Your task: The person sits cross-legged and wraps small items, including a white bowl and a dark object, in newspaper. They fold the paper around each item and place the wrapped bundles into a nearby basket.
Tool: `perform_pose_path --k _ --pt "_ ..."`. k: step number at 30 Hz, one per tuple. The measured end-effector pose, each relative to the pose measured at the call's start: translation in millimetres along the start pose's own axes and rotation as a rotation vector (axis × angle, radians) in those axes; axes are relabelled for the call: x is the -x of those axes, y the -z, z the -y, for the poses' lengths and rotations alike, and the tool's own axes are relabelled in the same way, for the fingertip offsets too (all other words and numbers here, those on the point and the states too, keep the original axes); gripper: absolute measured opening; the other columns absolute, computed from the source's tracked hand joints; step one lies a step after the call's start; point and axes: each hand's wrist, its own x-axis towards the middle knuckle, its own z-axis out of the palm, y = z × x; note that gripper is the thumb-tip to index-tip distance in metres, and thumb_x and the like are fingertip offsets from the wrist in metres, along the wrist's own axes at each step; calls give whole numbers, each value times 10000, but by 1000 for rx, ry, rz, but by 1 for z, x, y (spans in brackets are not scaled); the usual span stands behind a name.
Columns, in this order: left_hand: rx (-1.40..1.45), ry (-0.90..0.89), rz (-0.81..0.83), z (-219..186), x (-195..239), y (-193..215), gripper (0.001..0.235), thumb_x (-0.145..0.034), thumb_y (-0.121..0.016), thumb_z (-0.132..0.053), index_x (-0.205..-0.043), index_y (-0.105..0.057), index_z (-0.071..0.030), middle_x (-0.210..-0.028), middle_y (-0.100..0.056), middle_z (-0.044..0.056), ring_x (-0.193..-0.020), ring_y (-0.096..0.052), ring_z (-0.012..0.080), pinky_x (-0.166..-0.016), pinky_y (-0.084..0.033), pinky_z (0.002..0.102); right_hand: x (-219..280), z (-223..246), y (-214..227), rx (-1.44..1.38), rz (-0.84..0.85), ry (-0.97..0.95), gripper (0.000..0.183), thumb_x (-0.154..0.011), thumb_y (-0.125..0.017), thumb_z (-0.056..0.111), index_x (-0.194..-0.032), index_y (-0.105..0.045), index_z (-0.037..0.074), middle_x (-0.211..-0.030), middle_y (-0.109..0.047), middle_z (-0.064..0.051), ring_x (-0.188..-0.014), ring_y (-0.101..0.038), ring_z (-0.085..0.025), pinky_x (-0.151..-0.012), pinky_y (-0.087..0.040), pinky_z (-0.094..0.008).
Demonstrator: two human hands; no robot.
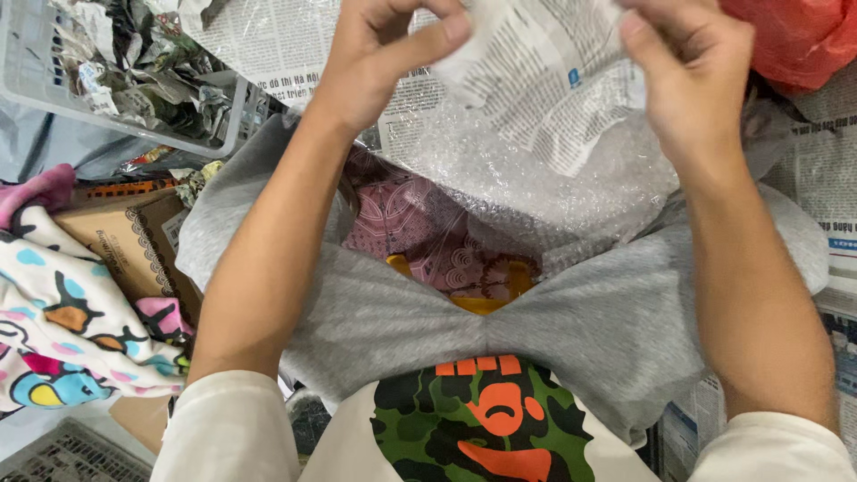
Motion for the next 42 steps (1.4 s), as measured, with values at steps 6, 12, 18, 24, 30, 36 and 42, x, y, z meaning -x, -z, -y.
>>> perform_pose_path --k 6,12,18,24,30,36,42 --pt "-80 -35 130 2 -7 -13 80 -1134 -706 -116 -1156 -673 -46 -1274 -700 77 -1138 -721 172 -1039 -595 310 7 15 -1 566 -13 527 58 -1030 -728 -22 -1081 -711 0 -987 -709 -101 -833 -609 -210 -776 -491 -407" --pt "-120 17 145 -1 -6 -16 465 -1053 -774 -250 -1412 -516 -105 -1376 -644 77 -1233 -691 201 -1091 -602 368 15 -11 0 348 105 379 86 -1176 -600 12 -1201 -544 -49 -819 -616 -102 -676 -521 -147 -625 -397 -286" --pt "-563 -238 236 -3 1 -15 633 -1014 -866 -293 -1493 -497 -105 -1485 -594 102 -1386 -571 269 -1243 -460 451 12 -37 7 -26 301 207 152 -1208 -581 116 -1198 -545 -32 -933 -623 -94 -764 -574 -110 -651 -461 -233" --pt "-160 160 304 -12 -2 -13 768 -896 -903 -268 -1519 -502 -69 -1431 -648 96 -1211 -704 210 -1197 -530 420 5 -31 19 -573 129 48 237 -1168 -530 125 -1374 -553 11 -1314 -637 -84 -1141 -616 -129 -1027 -499 -272" --pt "49 325 211 -21 -6 -10 917 -846 -880 -80 -1566 -313 -68 -1208 -773 100 -1183 -751 215 -1094 -603 383 -4 -42 14 -526 -12 -132 223 -1162 -543 52 -1377 -590 19 -1338 -678 -81 -1193 -677 -138 -1072 -548 -290" --pt "-351 488 29 22 0 5 892 -843 -885 -85 -1570 -369 -91 -1269 -712 215 -1027 -736 276 -853 -606 423 1 -63 13 77 28 29 215 -1119 -578 -38 -1311 -533 50 -1112 -694 -110 -900 -604 -123 -822 -501 -292" --pt "-829 154 13 70 12 29 773 -792 -822 -19 -1454 -424 -48 -1197 -698 263 -901 -763 336 -778 -599 421 4 -71 7 605 124 42 156 -1097 -600 -38 -1206 -707 -4 -989 -725 -160 -829 -701 -226 -737 -535 -384"
